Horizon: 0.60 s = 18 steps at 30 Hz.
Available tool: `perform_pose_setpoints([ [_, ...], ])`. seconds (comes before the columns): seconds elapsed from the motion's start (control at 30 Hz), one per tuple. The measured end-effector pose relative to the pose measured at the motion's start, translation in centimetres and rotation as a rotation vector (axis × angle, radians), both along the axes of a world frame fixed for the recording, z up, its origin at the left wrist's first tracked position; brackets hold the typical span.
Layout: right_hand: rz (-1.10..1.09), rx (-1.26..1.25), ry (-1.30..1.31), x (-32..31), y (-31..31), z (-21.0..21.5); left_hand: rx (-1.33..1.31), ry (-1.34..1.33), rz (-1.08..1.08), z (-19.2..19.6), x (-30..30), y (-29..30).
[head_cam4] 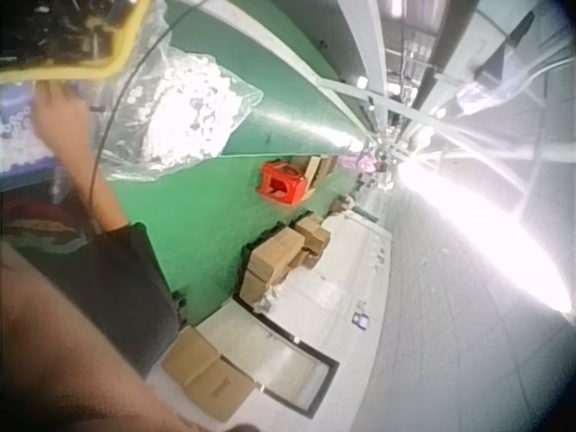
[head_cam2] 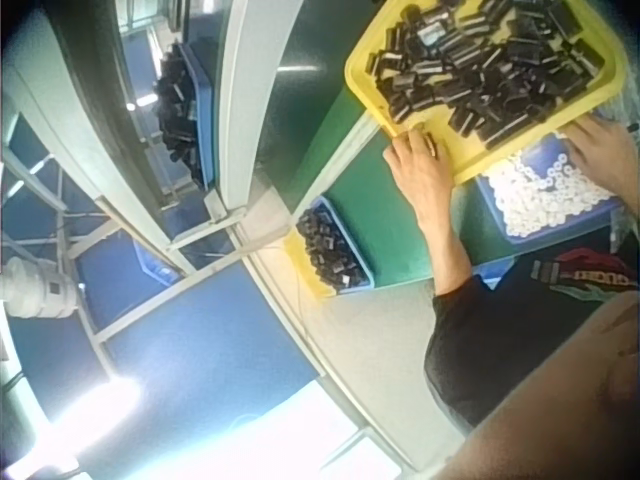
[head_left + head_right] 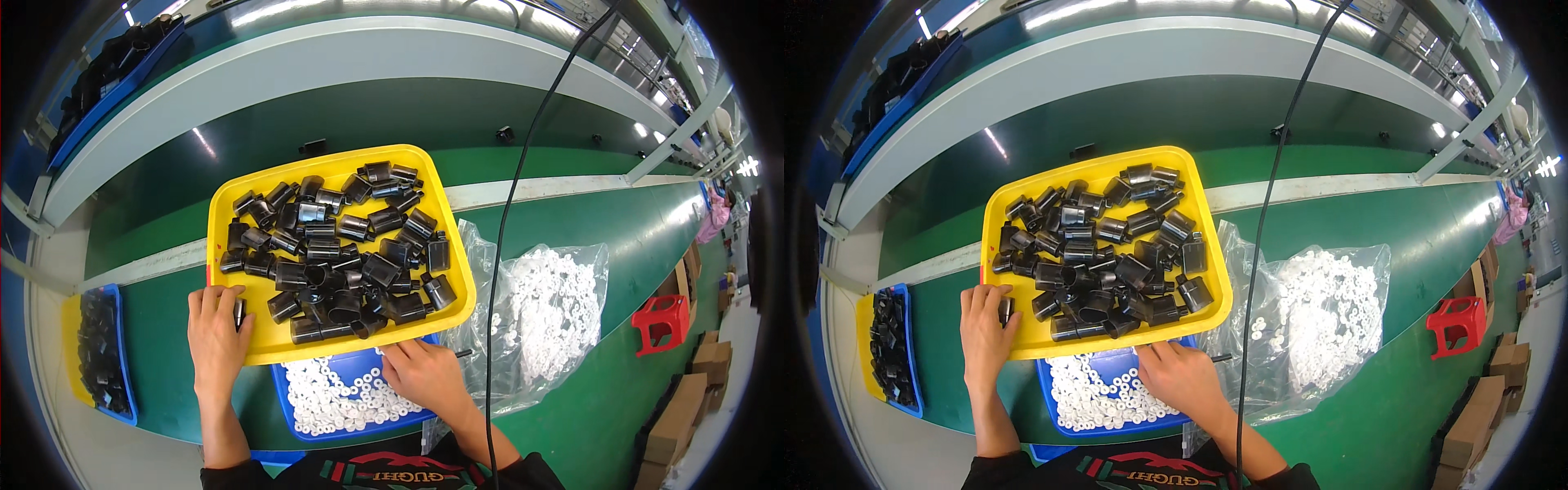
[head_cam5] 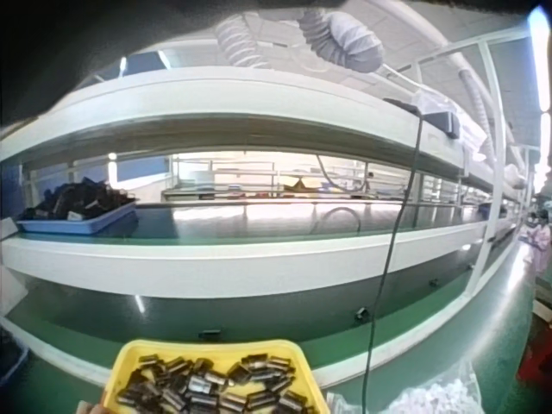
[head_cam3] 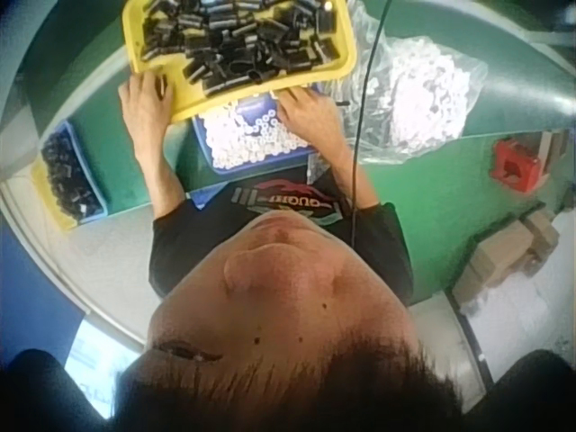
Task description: The person repeatedly picks up black cylindrical plastic components from a yellow tray and inserts small white rings into them using a thin metal tool. The person then places the assembled parts back into the yellow tray. The process is continuous and repetitive throughout the video.
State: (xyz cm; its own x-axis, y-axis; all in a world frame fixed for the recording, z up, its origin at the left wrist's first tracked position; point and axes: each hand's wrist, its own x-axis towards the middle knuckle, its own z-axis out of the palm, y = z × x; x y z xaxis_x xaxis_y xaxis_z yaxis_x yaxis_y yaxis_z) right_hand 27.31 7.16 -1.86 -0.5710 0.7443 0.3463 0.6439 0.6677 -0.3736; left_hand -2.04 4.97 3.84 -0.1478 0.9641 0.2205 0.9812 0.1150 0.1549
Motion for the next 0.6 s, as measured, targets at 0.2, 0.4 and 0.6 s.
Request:
perform_pose_setpoints([
  [0.2,0.004,0.004,0.007,-0.1,0.0,0.0,-0.056,-0.11,0.021,1.4,1.0,-1.4],
  [0.4,0.003,0.004,0.003,-0.1,0.0,0.1,-0.072,-0.09,0.002,1.7,1.0,-1.7],
  [0.6,-0.016,0.005,0.054,-0.1,0.0,0.0,-0.086,-0.224,-0.077,1.8,2.1,-1.2],
])
